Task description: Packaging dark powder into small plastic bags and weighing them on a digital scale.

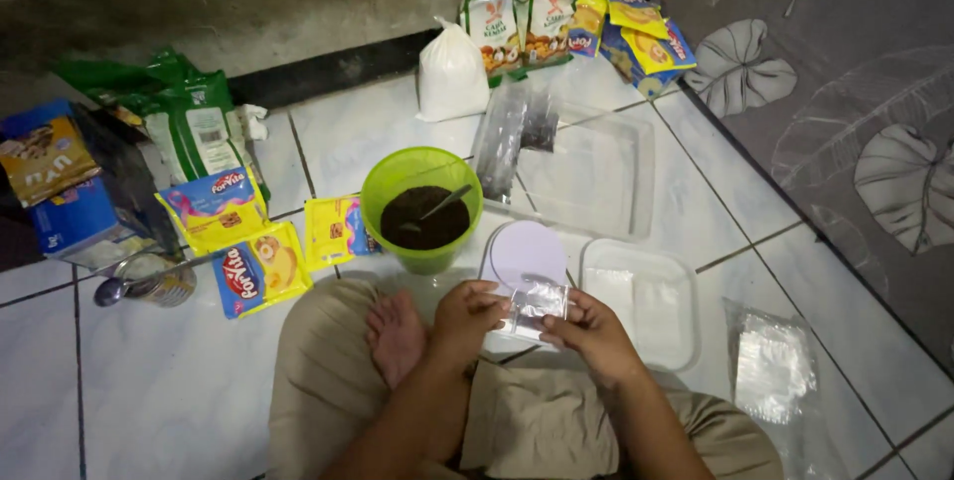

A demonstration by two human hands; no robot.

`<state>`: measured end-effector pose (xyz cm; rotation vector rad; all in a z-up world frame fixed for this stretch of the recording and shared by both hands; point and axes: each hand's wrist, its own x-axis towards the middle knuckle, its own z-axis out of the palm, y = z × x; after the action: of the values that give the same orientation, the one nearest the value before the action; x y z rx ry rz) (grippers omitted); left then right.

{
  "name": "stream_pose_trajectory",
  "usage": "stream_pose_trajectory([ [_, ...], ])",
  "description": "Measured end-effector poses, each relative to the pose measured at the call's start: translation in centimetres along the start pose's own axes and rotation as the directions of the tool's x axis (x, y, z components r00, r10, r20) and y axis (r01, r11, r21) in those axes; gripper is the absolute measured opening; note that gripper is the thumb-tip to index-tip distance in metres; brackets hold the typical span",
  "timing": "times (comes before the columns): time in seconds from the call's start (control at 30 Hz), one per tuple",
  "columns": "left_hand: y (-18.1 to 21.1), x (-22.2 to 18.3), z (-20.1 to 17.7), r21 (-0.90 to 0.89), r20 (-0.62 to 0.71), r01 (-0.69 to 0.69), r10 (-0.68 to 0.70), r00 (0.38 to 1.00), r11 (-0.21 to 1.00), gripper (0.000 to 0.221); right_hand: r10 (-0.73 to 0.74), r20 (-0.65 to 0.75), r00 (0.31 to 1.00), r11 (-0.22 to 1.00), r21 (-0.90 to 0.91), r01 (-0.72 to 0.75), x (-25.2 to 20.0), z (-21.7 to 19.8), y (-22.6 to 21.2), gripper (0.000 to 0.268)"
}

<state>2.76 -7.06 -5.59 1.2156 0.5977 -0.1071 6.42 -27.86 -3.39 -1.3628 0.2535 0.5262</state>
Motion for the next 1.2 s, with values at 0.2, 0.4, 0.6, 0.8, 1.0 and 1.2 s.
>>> stream_pose_trajectory([
  [0.2, 1.9, -1.1, 0.4, -0.119, 0.079, 0.133, -0.124, 0.989, 0.984, 0.039, -0.121, -0.069, 0.990, 0.991, -0.070, 0.117, 1.2, 0.0, 0.3, 0.028],
  [0.4, 2.1, -1.5, 0.3, 0.042, 0.165, 0.130, -0.136, 0.977, 0.991, 0.057, -0.182, 0.100, 0.978, 0.955, -0.217, 0.200, 1.6, -0.5, 1.1, 0.033],
  [0.6, -1.6, 0.7, -0.6, -0.097, 0.206, -0.016, 0.035, 0.978, 0.995, 0.062, -0.373, 0.027, 0.927, 0.908, -0.196, 0.371, 3.0, -1.1, 2.7, 0.041],
  [0.8, -0.7, 0.1, -0.4, -0.084, 0.148, -0.011, 0.023, 0.989, 0.996, 0.060, -0.373, 0.058, 0.926, 0.891, -0.257, 0.375, 2.2, -0.6, 2.1, 0.022],
  [1.0, -0.8, 0.1, -0.6, -0.059, 0.135, -0.049, 0.057, 0.989, 0.997, 0.062, -0.181, 0.146, 0.973, 0.941, -0.263, 0.215, 0.3, 0.9, 0.0, 0.016],
  [1.2, -1.5, 0.4, -0.5, -0.021, 0.129, -0.150, 0.151, 0.980, 0.988, 0.062, -0.216, 0.038, 0.976, 0.943, -0.253, 0.218, 2.0, -0.6, 1.7, 0.013],
])
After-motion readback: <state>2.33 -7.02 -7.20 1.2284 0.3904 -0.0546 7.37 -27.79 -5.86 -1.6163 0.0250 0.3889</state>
